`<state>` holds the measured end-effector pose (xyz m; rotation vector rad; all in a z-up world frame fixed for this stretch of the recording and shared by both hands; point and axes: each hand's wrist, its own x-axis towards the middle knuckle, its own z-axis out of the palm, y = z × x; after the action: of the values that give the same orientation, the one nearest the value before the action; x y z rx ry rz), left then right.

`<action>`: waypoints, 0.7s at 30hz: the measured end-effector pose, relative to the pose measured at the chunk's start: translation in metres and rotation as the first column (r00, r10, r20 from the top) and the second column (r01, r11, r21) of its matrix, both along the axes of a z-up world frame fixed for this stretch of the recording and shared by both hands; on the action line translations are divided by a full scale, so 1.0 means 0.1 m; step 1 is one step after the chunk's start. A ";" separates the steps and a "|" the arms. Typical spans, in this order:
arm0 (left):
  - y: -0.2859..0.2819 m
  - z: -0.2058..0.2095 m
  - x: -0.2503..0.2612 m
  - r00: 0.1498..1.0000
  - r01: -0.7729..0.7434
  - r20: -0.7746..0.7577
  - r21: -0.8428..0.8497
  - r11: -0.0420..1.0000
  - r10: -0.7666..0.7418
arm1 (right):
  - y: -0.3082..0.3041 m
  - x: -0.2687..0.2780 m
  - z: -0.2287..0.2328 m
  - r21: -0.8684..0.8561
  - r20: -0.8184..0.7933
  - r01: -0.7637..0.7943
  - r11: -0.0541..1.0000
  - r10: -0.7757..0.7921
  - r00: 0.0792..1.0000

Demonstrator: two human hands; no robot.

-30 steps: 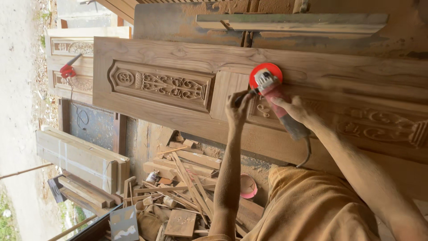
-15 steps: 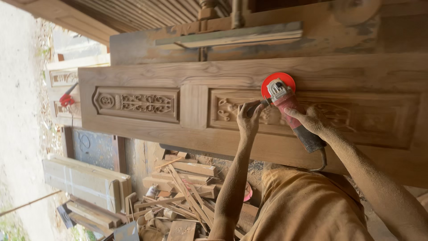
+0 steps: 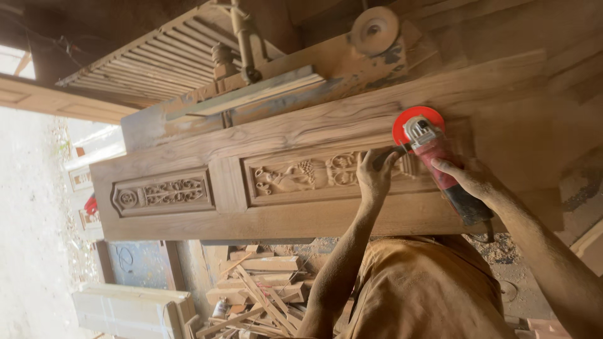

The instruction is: The person uses a handheld electric sander to smooth the surface of a large, carved wooden panel. They move the sander across the flat areas and around the intricate carvings, generating wood dust. The person briefly pauses to wipe the surface with their hand before resuming sanding.

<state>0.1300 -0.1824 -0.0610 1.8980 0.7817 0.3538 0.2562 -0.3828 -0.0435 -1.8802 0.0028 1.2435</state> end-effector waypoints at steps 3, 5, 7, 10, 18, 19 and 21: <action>-0.36 0.20 0.27 0.999 0.034 0.007 -0.023 0.999 -0.034 | -0.44 0.13 -0.01 -0.076 -0.010 0.055 0.996 -0.056 0.998; -0.56 0.28 0.46 0.999 0.050 -0.001 -0.042 0.998 -0.050 | -0.66 0.21 -0.01 -0.052 -0.055 0.120 0.991 -0.123 0.991; -0.72 0.29 0.60 0.996 0.090 -0.010 -0.069 0.994 -0.091 | -0.87 0.27 -0.02 -0.076 -0.072 0.158 0.984 -0.164 0.984; -0.97 0.22 0.80 0.990 0.140 0.006 -0.118 0.983 -0.140 | -1.18 0.37 -0.02 -0.089 -0.030 0.199 0.976 -0.203 0.979; -1.45 -0.11 1.20 0.934 0.356 0.037 -0.129 0.926 -0.354 | -1.83 0.36 -0.10 -0.023 0.004 0.346 0.938 -0.346 0.938; -1.48 -0.11 1.25 0.930 0.367 0.077 -0.161 0.916 -0.359 | -1.85 0.32 -0.06 0.011 0.051 0.375 0.927 -0.375 0.926; -1.38 -0.07 1.40 0.920 0.379 0.151 -0.121 0.917 -0.361 | -1.73 0.44 0.03 0.036 0.105 0.380 0.924 -0.382 0.918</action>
<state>0.2703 -0.3203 -0.0680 1.8158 0.3396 0.1699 0.2999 -0.5559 -0.0409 -1.8240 0.2876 0.8690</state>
